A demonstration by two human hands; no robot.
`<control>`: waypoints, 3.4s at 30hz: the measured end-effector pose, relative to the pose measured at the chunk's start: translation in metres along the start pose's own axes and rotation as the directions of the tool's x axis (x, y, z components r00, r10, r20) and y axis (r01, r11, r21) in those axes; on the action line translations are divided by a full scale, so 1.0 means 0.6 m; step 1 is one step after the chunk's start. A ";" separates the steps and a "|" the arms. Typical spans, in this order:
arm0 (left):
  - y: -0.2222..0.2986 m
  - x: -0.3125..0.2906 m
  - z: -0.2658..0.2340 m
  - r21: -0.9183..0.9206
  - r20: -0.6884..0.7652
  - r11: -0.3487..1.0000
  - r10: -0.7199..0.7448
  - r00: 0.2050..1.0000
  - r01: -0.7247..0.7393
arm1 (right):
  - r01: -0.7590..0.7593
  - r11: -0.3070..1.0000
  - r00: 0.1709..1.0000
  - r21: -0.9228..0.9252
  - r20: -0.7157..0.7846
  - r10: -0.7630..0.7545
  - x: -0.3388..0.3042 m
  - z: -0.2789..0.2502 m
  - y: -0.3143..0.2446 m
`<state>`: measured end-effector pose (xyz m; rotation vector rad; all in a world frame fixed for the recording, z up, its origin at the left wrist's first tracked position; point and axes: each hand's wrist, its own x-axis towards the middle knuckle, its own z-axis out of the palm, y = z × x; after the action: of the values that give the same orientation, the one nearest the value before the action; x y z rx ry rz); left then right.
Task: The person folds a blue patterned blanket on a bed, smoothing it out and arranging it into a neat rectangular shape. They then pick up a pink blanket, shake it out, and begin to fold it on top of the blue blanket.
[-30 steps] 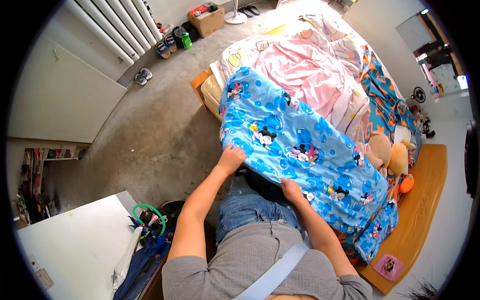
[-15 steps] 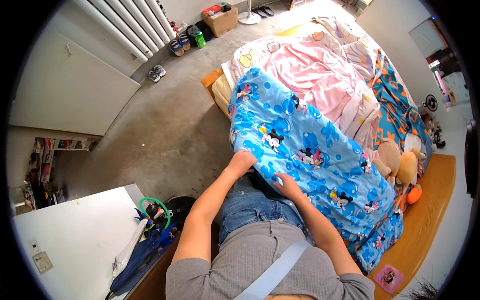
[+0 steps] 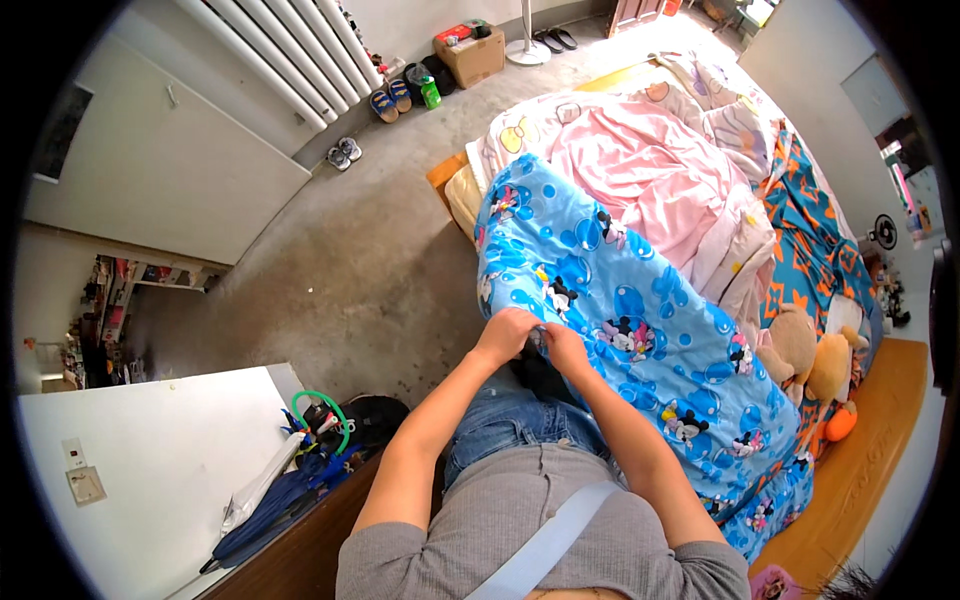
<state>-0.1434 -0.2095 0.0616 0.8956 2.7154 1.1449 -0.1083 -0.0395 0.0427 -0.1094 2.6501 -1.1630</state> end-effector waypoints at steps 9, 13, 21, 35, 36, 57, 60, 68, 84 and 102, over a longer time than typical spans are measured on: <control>-0.008 -0.008 0.036 0.243 -0.143 0.905 -0.322 0.936 0.348 | -0.082 0.966 0.995 0.246 -0.030 0.092 0.010 -0.043 0.057; -0.057 0.002 0.043 0.263 -0.206 0.882 -0.345 0.916 0.391 | -0.101 0.968 0.994 0.231 -0.018 0.108 0.009 -0.062 0.054; -0.134 -0.001 0.033 0.198 -0.061 0.942 -0.266 0.962 0.273 | -0.095 0.946 0.993 0.311 -0.032 0.110 0.024 -0.044 0.037; -0.210 0.096 -0.011 0.126 0.289 0.992 -0.016 0.957 -0.021 | -0.371 0.863 0.905 0.342 -0.074 0.419 0.009 -0.016 -0.033; -0.215 0.100 -0.024 0.152 0.360 0.985 0.022 0.933 -0.082 | -0.368 0.878 0.911 0.306 -0.069 0.406 0.007 -0.007 -0.035; -0.339 0.043 -0.157 -0.026 0.445 0.891 0.415 0.793 -0.452 | -0.366 0.924 0.928 -0.109 -0.115 0.354 0.030 0.189 -0.072; -0.345 0.042 -0.116 -0.011 0.528 0.921 0.335 0.780 -0.389 | -0.436 0.886 0.900 -0.157 -0.075 0.429 0.030 0.201 -0.042; -0.338 0.049 -0.079 0.109 0.565 0.945 0.197 0.801 -0.310 | -0.480 0.851 0.815 -0.215 0.249 0.523 0.076 0.158 0.019; -0.334 0.071 -0.043 0.150 0.635 0.981 -0.002 0.772 -0.121 | -0.301 0.915 0.939 -0.270 -0.249 0.236 0.417 -0.042 0.081; -0.304 0.252 -0.054 0.137 0.381 0.969 -0.245 0.892 0.208 | -0.524 0.824 0.852 -0.217 -0.132 0.507 0.574 -0.066 0.154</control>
<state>-0.3672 -0.2506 -0.0133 0.7014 2.4691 0.7072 -0.4485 -0.0058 -0.0655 0.5852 2.6158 -0.6650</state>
